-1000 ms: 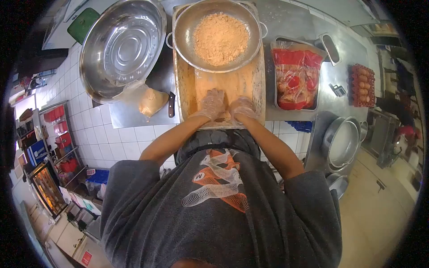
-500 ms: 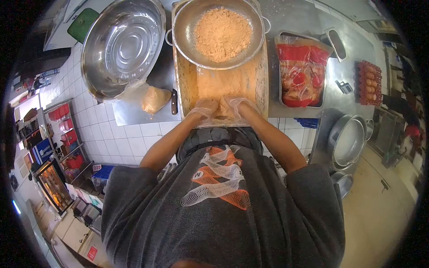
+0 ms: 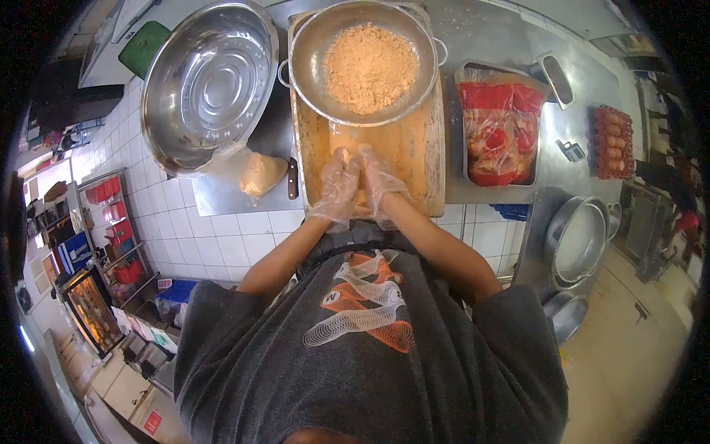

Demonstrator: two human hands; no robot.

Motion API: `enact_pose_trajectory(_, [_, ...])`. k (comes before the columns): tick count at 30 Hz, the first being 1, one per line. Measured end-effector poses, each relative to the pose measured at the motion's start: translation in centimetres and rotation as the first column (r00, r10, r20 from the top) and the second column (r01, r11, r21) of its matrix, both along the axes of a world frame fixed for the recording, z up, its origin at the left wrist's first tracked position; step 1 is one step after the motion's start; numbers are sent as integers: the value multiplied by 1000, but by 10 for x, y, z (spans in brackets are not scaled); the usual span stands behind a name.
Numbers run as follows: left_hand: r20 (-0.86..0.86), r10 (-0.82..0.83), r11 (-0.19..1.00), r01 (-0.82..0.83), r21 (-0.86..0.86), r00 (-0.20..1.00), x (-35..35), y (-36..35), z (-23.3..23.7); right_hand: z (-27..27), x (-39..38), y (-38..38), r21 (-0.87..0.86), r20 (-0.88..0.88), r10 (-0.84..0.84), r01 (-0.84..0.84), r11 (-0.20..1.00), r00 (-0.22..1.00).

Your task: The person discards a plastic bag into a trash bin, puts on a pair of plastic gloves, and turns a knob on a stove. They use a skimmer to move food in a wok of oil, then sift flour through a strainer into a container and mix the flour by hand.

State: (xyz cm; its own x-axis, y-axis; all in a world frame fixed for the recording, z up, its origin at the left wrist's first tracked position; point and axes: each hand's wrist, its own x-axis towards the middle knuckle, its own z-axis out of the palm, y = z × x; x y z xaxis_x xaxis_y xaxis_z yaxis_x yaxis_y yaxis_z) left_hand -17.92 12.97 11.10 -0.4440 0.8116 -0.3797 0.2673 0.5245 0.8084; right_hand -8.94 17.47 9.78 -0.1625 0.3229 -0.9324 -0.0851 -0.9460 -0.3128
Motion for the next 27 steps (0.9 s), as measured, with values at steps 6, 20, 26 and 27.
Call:
enact_pose_trajectory(6, [-51, -167, 970, 173, 168, 985, -34, 77, 63, 79, -12, 65, 257, -281, -190, 264, 930, 941])
enact_pose_trajectory(20, [-392, -190, 875, 337, 348, 900, -43, -30, 8, -75, 45, 18, 409, 801, 353, -873, 265, 483])
enact_pose_trajectory(26, [-477, 101, 823, 196, 533, 873, -59, -80, -10, -122, 37, 21, 413, 910, 116, -838, -357, 398])
enact_pose_trajectory(27, [-455, 156, 819, 143, 556, 877, -61, -82, -16, -123, 32, 18, 430, 903, 182, -822, -375, 389])
